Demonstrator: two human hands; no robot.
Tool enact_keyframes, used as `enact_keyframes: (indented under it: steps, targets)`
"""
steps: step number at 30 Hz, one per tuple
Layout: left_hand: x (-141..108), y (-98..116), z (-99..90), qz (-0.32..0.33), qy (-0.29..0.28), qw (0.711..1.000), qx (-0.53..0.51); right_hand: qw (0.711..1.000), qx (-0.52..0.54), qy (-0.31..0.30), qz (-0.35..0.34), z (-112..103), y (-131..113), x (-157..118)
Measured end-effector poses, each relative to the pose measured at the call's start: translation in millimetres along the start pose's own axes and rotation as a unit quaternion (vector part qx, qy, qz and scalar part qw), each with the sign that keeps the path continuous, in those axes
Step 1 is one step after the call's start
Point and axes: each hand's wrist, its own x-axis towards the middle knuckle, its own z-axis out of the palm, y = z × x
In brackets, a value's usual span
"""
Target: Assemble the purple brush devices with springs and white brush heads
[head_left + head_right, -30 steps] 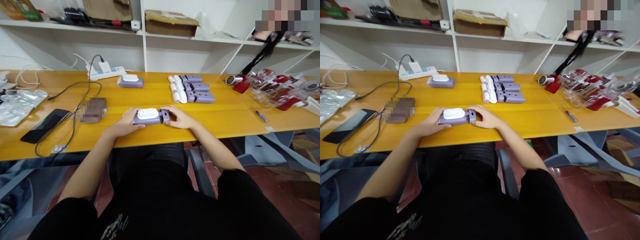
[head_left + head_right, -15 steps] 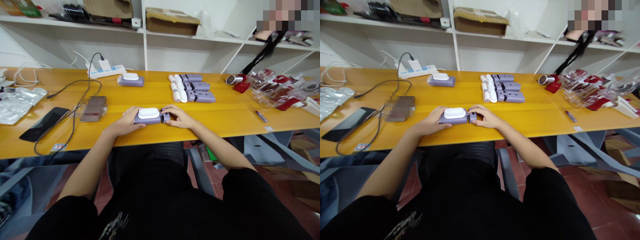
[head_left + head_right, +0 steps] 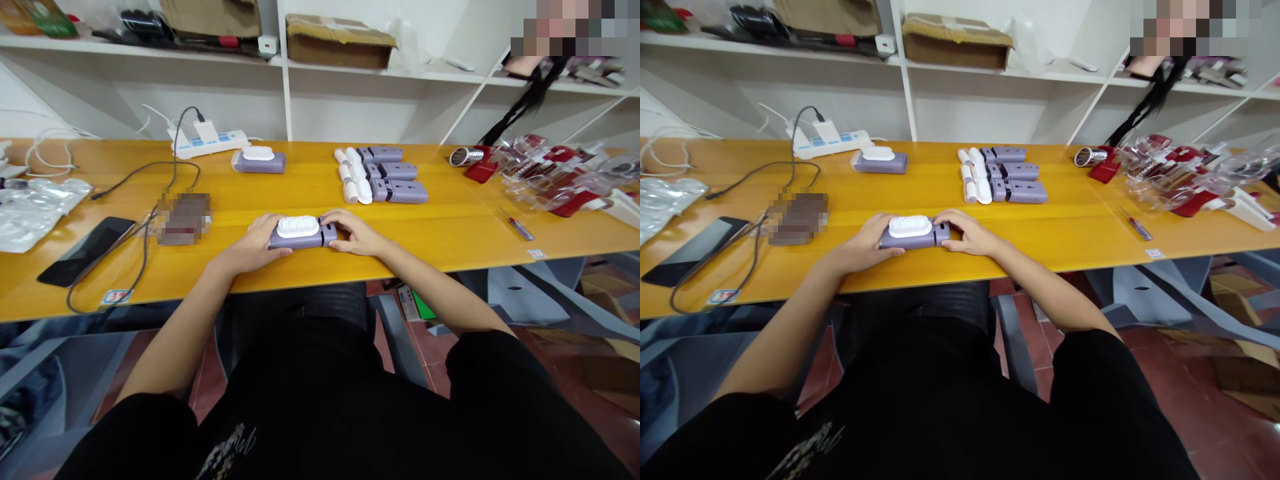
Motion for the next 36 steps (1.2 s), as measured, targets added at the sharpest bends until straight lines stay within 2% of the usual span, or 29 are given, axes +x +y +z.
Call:
enact_keyframes:
  steps: [16, 28, 33, 36]
  targets:
    - [-1.3, -6.4, 0.3, 0.038, 0.008, 0.999, -0.002, 0.997, 0.057, 0.024, 0.037, 9.9, 4.0, 0.1]
    - [-1.7, -12.3, 1.8, 0.041, 0.013, 0.999, 0.0, 0.996, 0.071, 0.005, 0.046, 10.9, 7.7, 4.2]
    - [-2.4, -9.3, 1.0, 0.046, -0.005, 0.999, -0.012, 0.995, 0.089, -0.009, 0.041, 11.2, 2.9, 6.3]
    - [-2.4, -6.5, 2.9, 0.042, 0.007, 0.999, -0.008, 0.996, 0.084, -0.009, 0.042, 9.0, 0.9, 5.8]
